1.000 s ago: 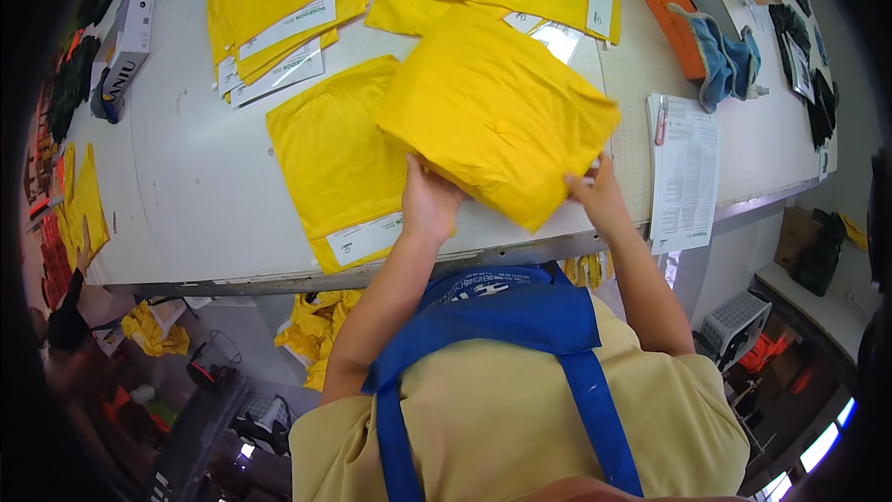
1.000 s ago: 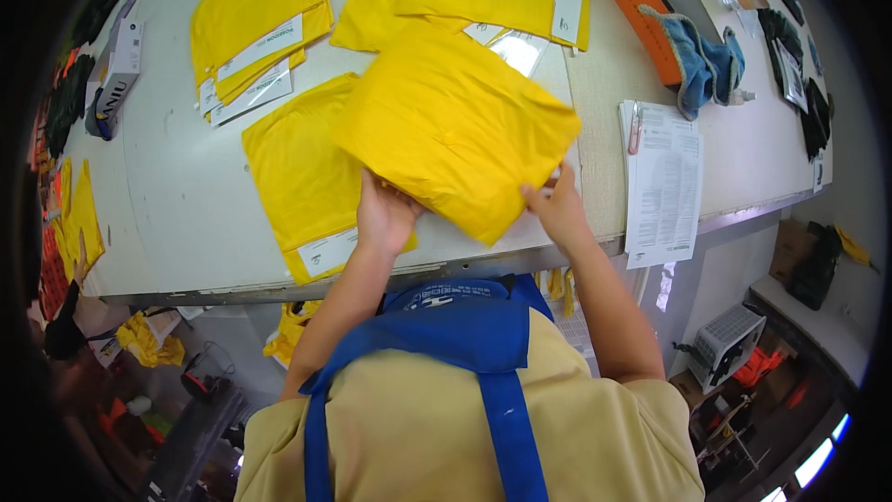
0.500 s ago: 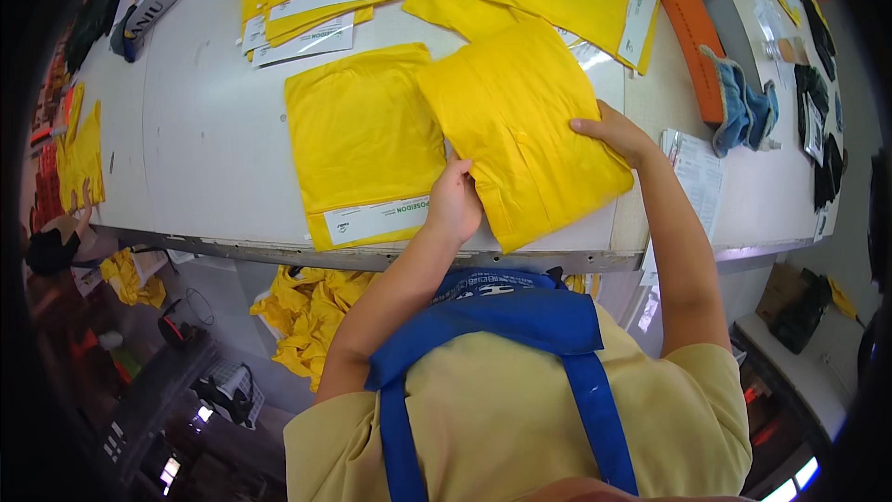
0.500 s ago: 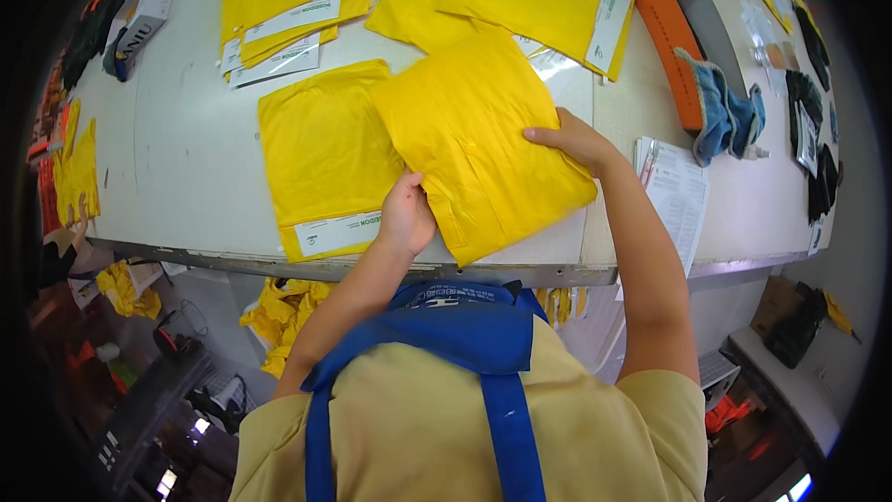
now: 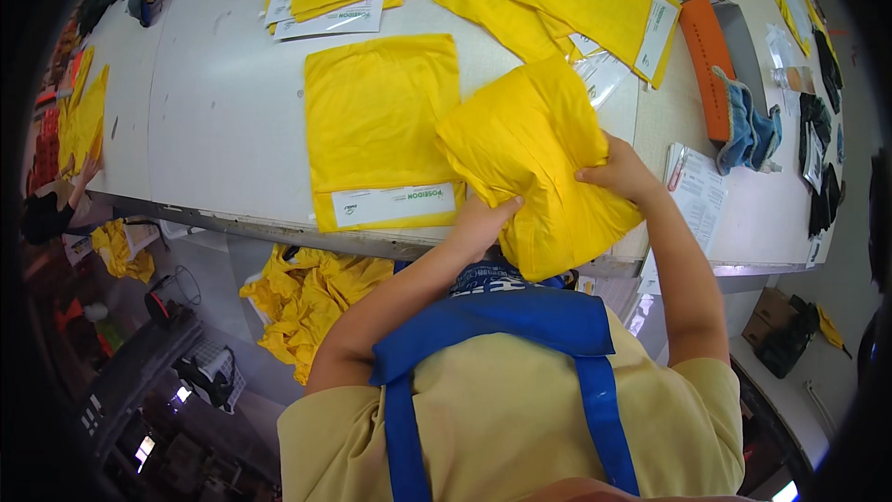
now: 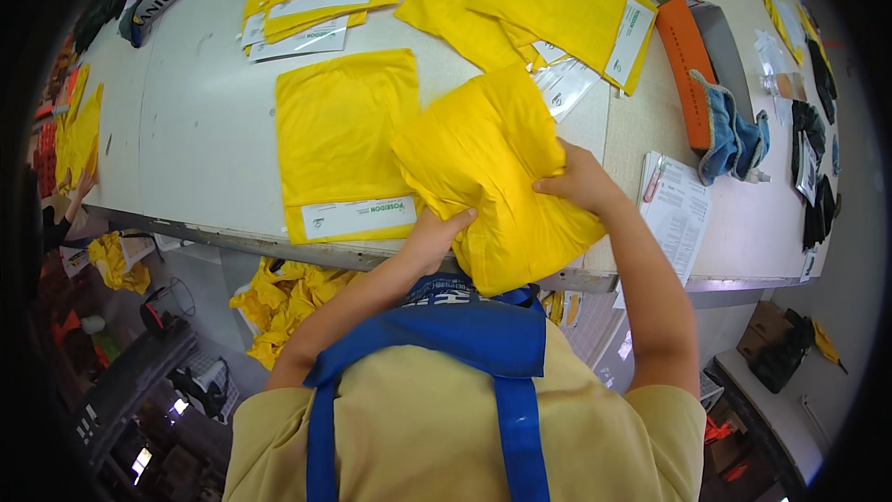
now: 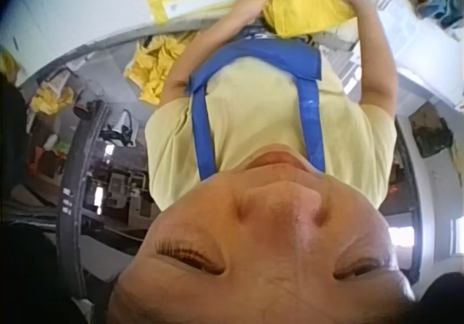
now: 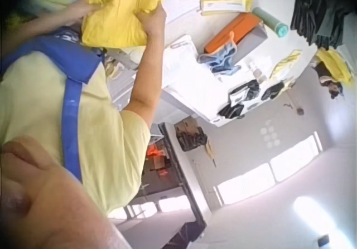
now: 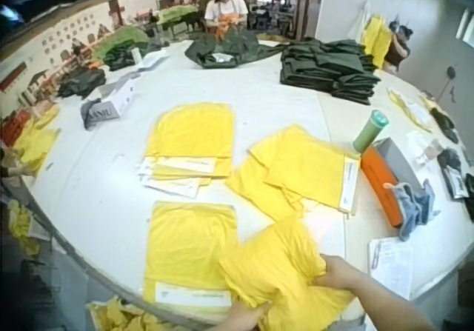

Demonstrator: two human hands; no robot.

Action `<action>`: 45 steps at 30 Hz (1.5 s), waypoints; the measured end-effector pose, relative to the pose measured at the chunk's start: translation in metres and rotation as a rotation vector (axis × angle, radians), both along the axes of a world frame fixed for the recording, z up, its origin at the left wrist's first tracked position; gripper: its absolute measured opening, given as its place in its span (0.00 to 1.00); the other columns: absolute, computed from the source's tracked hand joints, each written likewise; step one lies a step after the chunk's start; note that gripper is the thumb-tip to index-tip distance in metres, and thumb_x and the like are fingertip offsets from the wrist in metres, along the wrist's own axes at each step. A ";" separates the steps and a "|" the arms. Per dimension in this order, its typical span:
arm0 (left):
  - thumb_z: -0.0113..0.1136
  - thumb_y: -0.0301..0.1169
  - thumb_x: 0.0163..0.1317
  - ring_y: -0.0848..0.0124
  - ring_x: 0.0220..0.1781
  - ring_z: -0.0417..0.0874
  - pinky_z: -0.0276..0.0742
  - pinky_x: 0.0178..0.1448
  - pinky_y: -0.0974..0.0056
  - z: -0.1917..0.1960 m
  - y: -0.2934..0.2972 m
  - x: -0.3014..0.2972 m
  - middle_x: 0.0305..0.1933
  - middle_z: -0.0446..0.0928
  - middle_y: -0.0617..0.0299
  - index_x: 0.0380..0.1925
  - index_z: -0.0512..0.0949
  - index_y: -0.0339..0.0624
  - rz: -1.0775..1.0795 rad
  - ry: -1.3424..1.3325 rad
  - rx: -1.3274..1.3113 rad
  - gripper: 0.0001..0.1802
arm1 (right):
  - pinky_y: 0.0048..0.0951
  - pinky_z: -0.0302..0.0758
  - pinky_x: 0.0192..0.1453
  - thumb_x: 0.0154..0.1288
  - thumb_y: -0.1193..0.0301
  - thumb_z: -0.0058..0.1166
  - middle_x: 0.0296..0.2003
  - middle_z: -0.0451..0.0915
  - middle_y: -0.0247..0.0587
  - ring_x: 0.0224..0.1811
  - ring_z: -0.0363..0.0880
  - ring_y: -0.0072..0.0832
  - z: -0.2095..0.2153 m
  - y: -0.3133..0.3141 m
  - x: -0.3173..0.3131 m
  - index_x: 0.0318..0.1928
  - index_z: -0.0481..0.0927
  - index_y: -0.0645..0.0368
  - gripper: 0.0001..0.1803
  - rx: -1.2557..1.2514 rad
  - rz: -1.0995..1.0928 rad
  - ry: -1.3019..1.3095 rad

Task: The person folds a yellow raincoat on a white table, trims loose threads with scissors, and stacks the folded garment with others. The person handles the raincoat and scissors, smoothing and aligning the fabric before cutting and stacking.

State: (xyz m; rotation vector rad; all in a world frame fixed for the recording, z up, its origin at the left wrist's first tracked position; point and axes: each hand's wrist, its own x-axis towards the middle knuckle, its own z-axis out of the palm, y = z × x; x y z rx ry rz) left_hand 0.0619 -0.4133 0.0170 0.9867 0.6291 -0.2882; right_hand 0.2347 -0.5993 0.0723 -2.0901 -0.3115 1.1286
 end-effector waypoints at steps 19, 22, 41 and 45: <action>0.55 0.37 0.61 0.61 0.52 0.76 0.70 0.57 0.63 0.010 0.014 -0.045 0.50 0.75 0.46 0.52 0.70 0.30 -0.553 -0.306 0.516 0.24 | 0.43 0.73 0.52 0.40 0.59 0.68 0.45 0.76 0.61 0.48 0.76 0.53 0.006 0.059 -0.119 0.62 0.54 0.71 0.52 -0.390 0.100 -0.443; 0.59 0.37 0.59 0.56 0.54 0.74 0.68 0.61 0.56 0.029 0.086 -0.056 0.51 0.74 0.48 0.52 0.71 0.36 -0.521 -0.193 0.633 0.24 | 0.41 0.75 0.51 0.42 0.63 0.66 0.45 0.78 0.61 0.49 0.77 0.53 0.017 0.054 -0.110 0.62 0.55 0.66 0.48 -0.385 0.008 -0.331; 0.67 0.35 0.51 0.51 0.50 0.78 0.73 0.53 0.58 -0.002 0.180 -0.105 0.49 0.77 0.46 0.61 0.64 0.50 -0.247 0.232 1.344 0.36 | 0.41 0.74 0.53 0.45 0.63 0.65 0.43 0.78 0.63 0.47 0.78 0.54 0.014 0.127 -0.121 0.64 0.54 0.62 0.47 -0.289 0.078 -0.277; 0.67 0.36 0.50 0.53 0.46 0.76 0.72 0.51 0.59 -0.008 0.191 -0.099 0.43 0.76 0.52 0.54 0.71 0.46 -0.267 -0.289 1.887 0.29 | 0.40 0.71 0.58 0.43 0.66 0.67 0.48 0.76 0.62 0.52 0.76 0.53 0.019 0.129 -0.118 0.63 0.56 0.63 0.47 -0.281 0.082 -0.241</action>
